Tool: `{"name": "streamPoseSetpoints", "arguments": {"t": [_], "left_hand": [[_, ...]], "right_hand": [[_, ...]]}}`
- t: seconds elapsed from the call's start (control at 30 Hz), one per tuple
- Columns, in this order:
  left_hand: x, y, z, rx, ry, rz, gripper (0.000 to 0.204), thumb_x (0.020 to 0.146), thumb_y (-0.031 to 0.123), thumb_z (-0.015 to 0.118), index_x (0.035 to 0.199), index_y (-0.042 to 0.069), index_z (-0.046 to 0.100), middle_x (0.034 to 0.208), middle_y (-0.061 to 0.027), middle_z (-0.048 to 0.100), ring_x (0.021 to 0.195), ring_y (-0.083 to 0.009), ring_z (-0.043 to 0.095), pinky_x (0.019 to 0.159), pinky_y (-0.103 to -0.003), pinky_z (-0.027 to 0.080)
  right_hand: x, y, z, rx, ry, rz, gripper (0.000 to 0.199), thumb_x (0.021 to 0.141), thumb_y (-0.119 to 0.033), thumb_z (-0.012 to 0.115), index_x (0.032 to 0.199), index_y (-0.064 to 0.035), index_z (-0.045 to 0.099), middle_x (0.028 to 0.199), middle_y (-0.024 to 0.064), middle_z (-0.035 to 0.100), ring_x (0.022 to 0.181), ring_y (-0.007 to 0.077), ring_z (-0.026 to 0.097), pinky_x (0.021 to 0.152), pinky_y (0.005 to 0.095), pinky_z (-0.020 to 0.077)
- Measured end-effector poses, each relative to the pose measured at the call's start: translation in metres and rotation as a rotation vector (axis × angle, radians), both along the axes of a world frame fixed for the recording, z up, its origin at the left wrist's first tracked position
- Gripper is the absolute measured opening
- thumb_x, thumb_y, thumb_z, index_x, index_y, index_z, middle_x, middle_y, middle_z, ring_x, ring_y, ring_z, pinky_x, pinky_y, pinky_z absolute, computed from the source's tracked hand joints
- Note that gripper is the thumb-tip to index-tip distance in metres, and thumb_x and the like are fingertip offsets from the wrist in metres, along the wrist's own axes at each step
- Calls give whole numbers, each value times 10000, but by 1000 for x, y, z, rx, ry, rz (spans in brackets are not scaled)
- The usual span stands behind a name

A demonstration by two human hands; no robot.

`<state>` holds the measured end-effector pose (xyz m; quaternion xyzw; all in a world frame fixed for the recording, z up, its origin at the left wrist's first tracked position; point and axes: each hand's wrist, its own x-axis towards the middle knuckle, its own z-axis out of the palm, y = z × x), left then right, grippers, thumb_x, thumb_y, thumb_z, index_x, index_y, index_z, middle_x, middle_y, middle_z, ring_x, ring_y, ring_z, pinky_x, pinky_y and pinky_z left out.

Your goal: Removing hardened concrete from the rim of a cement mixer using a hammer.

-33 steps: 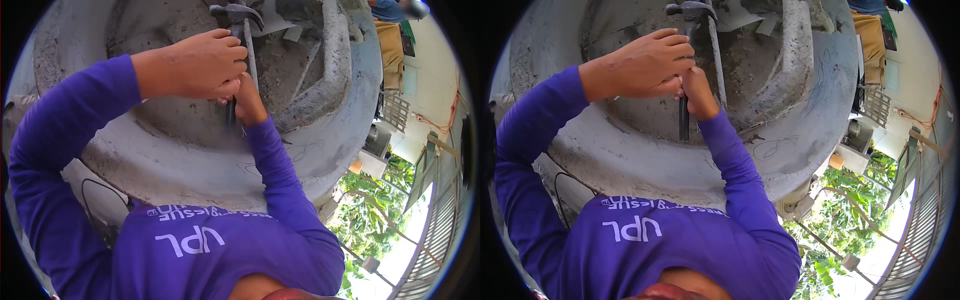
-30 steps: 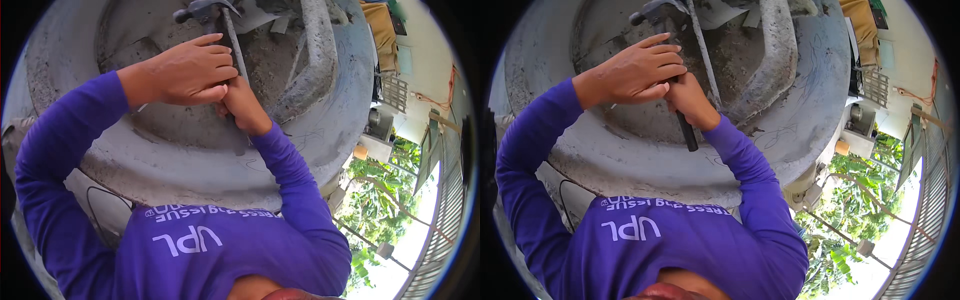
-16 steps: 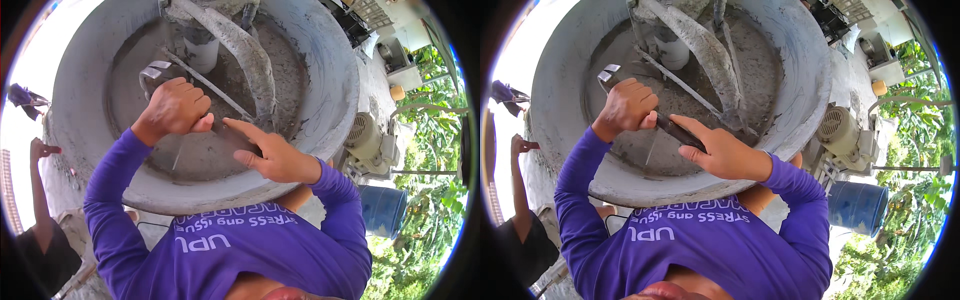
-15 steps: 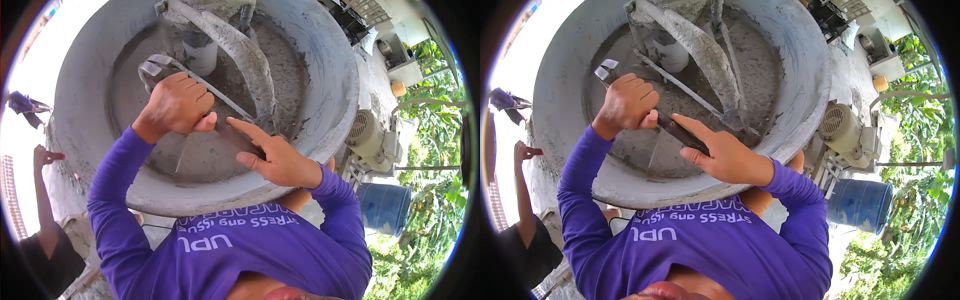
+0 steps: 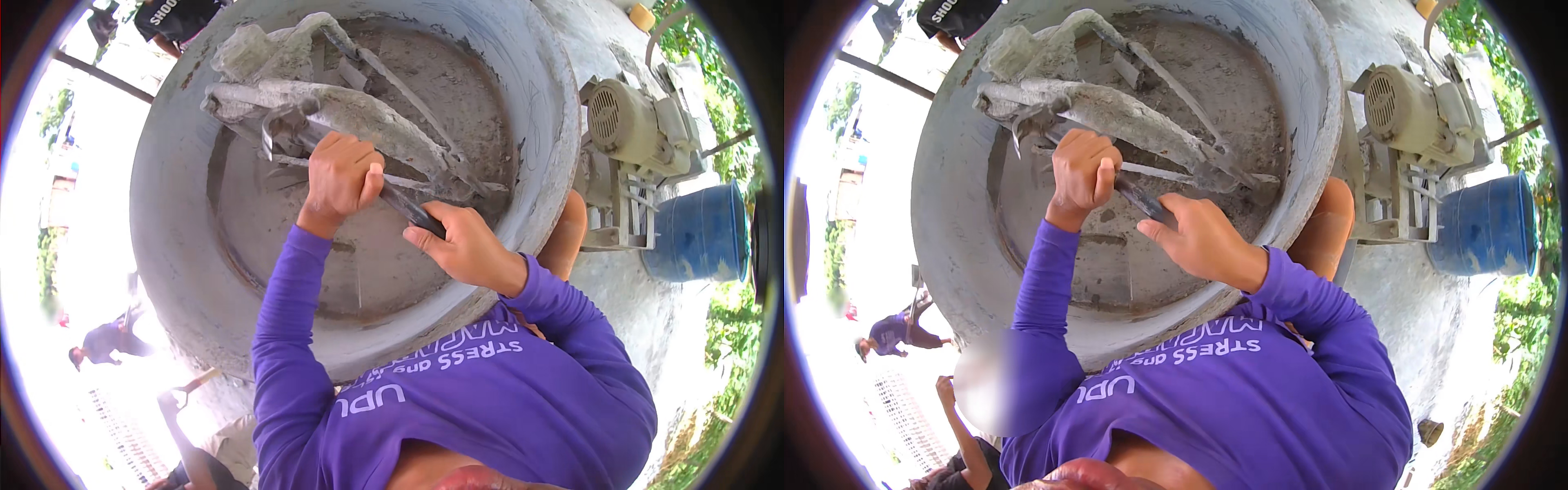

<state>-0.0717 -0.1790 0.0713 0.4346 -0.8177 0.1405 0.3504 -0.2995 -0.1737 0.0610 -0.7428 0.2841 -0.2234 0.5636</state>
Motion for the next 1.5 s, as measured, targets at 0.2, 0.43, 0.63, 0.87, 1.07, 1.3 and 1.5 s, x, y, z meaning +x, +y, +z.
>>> {"name": "streamPoseSetpoints", "arguments": {"t": [0.2,0.43,0.63,0.87,1.07,1.3,1.5], "left_hand": [[-20,12,30,-182,-44,53,387,878,271,395,523,116,398,530,-39,346,477,-206,372,511,-330,314],[-17,-6,42,-218,-110,109,365,857,246,405,515,118,426,517,-27,373,479,-197,384,517,-321,314],[-17,-6,-19,-86,166,199,267,770,208,471,524,109,443,530,-40,413,495,-235,407,526,-353,323],[-11,16,8,-99,102,113,390,839,257,451,491,112,352,492,-40,314,443,-220,339,491,-341,288],[13,49,44,-330,13,352,396,832,258,383,479,93,451,480,-46,422,441,-224,432,515,-321,356],[92,53,-16,-466,283,579,397,847,273,391,493,118,478,561,-29,478,562,-204,477,615,-321,374],[107,18,-71,-958,1372,689,440,903,444,364,993,74,584,1085,-144,476,979,-237,458,933,-390,356]], "right_hand": [[-16,-1,23,20,6,91,341,916,-336,594,937,4,598,526,141,497,431,267,465,463,372,374],[-3,-13,13,-85,-35,72,354,927,-332,572,1001,13,552,526,166,523,465,351,539,461,402,403],[-6,-12,5,-250,128,-5,328,896,-275,603,983,34,538,544,187,552,498,383,556,485,446,420],[-1,1,27,19,137,193,325,884,-231,614,1043,38,527,572,179,546,494,324,557,483,400,403],[32,-16,55,-36,88,445,330,897,-287,623,995,15,534,568,166,541,462,295,510,482,379,402],[123,-33,34,-373,91,429,288,874,-262,639,838,14,566,573,213,532,498,366,541,478,413,402],[198,-35,-14,-529,19,347,298,859,-297,649,938,-11,630,624,199,593,569,375,596,515,430,452]]}}
